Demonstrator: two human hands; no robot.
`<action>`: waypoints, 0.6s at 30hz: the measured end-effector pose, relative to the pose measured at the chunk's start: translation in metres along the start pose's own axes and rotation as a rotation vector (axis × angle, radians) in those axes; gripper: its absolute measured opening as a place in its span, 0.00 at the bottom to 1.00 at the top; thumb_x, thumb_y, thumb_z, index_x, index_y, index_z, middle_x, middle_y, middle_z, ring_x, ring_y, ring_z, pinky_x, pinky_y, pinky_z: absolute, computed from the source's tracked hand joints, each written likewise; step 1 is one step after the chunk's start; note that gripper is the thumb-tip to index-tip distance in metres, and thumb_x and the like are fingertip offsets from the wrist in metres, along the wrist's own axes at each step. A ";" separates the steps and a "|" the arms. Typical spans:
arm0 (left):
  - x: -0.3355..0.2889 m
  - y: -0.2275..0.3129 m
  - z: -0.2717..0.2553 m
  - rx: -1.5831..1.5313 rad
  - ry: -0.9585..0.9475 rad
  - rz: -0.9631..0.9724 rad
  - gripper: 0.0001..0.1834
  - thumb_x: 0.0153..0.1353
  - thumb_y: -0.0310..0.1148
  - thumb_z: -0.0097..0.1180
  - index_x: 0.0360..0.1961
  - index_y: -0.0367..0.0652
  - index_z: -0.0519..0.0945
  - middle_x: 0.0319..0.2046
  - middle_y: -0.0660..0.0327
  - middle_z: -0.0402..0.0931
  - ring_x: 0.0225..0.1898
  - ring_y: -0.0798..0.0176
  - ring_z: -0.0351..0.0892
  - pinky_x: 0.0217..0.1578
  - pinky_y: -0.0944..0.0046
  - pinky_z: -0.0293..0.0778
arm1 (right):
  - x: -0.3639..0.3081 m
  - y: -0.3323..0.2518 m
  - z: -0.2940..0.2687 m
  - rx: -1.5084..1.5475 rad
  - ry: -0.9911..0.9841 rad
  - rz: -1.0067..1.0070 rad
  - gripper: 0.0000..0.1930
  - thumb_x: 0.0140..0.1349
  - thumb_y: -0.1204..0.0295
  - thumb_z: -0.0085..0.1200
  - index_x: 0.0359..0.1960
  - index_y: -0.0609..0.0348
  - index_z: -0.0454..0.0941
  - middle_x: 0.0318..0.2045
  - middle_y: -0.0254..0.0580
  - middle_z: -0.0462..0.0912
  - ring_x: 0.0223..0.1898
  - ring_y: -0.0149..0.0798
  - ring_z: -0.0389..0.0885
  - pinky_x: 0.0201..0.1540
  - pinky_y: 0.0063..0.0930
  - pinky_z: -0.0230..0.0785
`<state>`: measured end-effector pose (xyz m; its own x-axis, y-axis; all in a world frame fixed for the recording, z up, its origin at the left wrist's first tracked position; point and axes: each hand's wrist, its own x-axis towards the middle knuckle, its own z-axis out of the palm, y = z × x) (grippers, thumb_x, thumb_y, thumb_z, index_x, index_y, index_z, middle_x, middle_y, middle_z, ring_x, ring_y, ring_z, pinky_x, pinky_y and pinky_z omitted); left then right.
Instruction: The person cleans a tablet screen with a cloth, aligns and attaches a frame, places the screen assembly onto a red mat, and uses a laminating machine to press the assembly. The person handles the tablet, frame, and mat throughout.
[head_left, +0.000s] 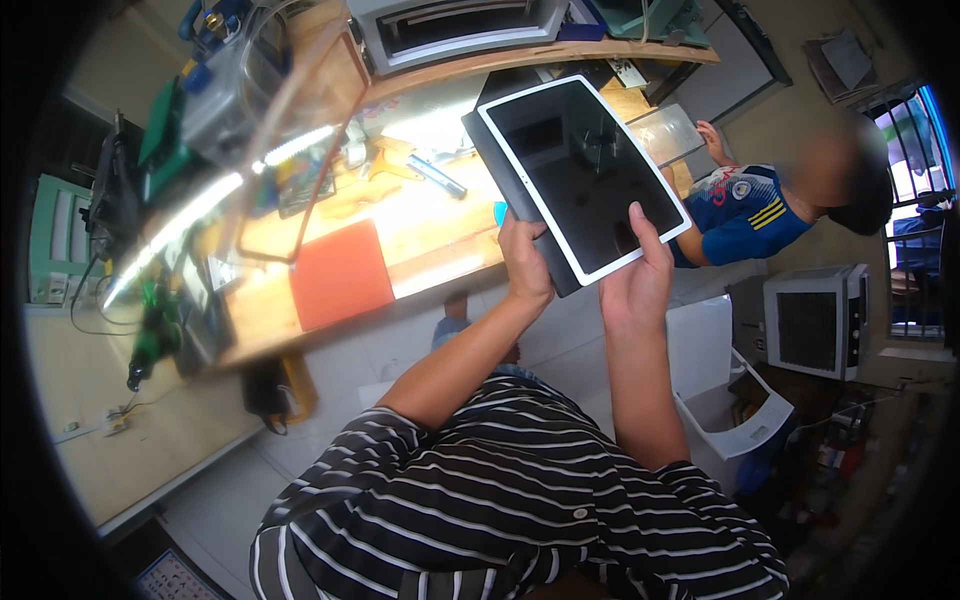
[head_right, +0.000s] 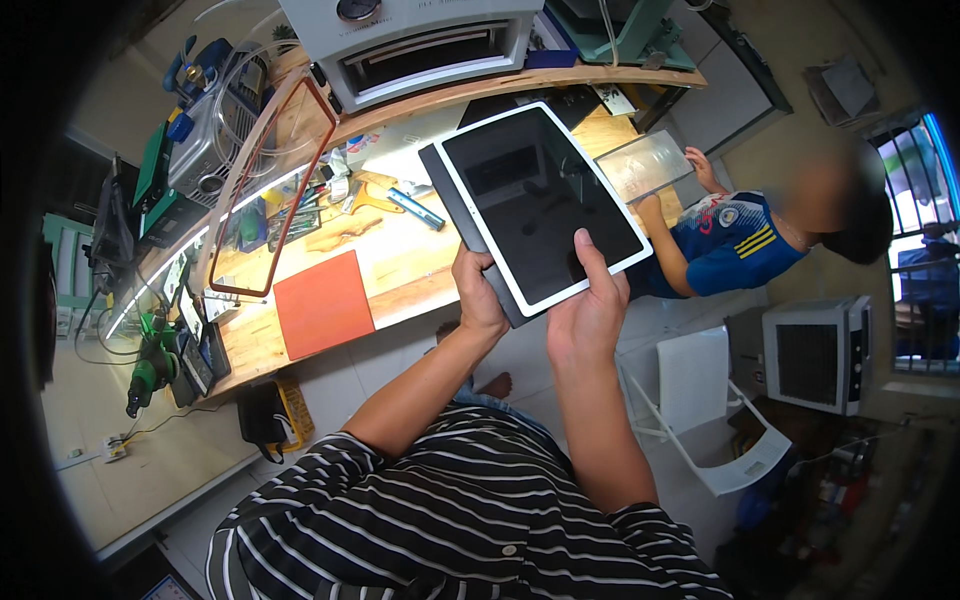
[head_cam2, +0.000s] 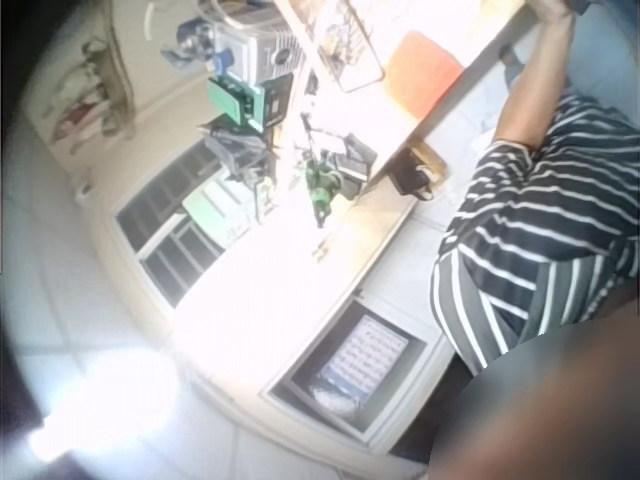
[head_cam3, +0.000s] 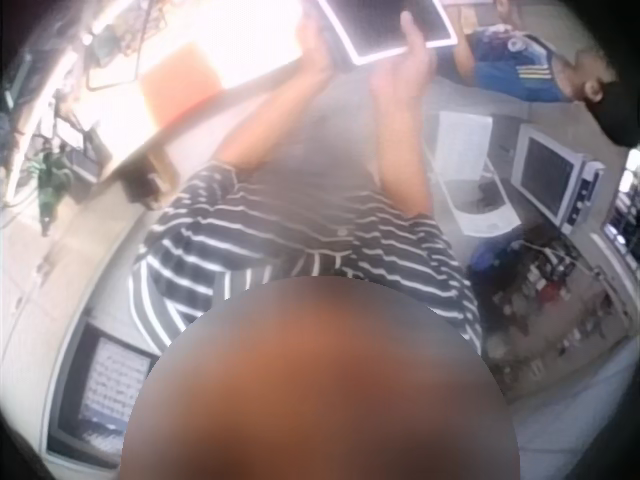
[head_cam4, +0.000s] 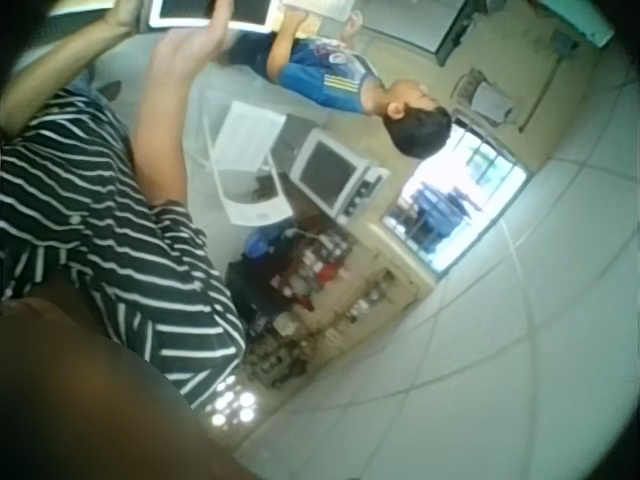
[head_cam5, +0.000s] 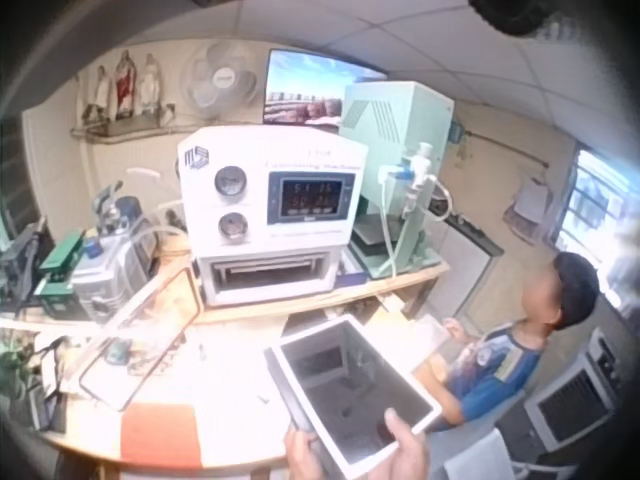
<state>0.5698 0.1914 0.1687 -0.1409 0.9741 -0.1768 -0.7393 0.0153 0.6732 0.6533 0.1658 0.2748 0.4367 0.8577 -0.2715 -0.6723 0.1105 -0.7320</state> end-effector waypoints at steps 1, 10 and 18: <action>0.000 0.000 -0.002 -0.009 0.002 -0.021 0.14 0.57 0.27 0.40 0.40 0.35 0.75 0.38 0.57 0.76 0.41 0.63 0.72 0.47 0.65 0.69 | -0.003 -0.004 -0.001 0.004 -0.034 0.000 0.20 0.68 0.74 0.53 0.60 0.69 0.69 0.55 0.47 0.76 0.58 0.41 0.75 0.61 0.37 0.68; 0.003 0.014 -0.021 -0.086 -0.092 -0.117 0.17 0.56 0.28 0.40 0.43 0.34 0.75 0.39 0.56 0.76 0.41 0.63 0.74 0.45 0.65 0.71 | -0.025 -0.026 -0.035 0.096 -0.070 0.156 0.22 0.72 0.65 0.47 0.62 0.65 0.67 0.63 0.53 0.69 0.66 0.47 0.66 0.70 0.55 0.52; -0.013 0.018 -0.138 0.158 -0.067 -0.119 0.26 0.53 0.31 0.43 0.54 0.33 0.73 0.44 0.53 0.78 0.46 0.58 0.78 0.52 0.62 0.72 | -0.023 0.042 -0.102 -0.027 -0.144 0.402 0.38 0.73 0.42 0.35 0.70 0.64 0.56 0.65 0.58 0.68 0.65 0.53 0.69 0.60 0.59 0.68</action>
<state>0.4676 0.1484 0.0841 -0.0110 0.9760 -0.2174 -0.6350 0.1611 0.7555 0.6755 0.0994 0.1867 0.0535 0.8915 -0.4498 -0.7552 -0.2586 -0.6023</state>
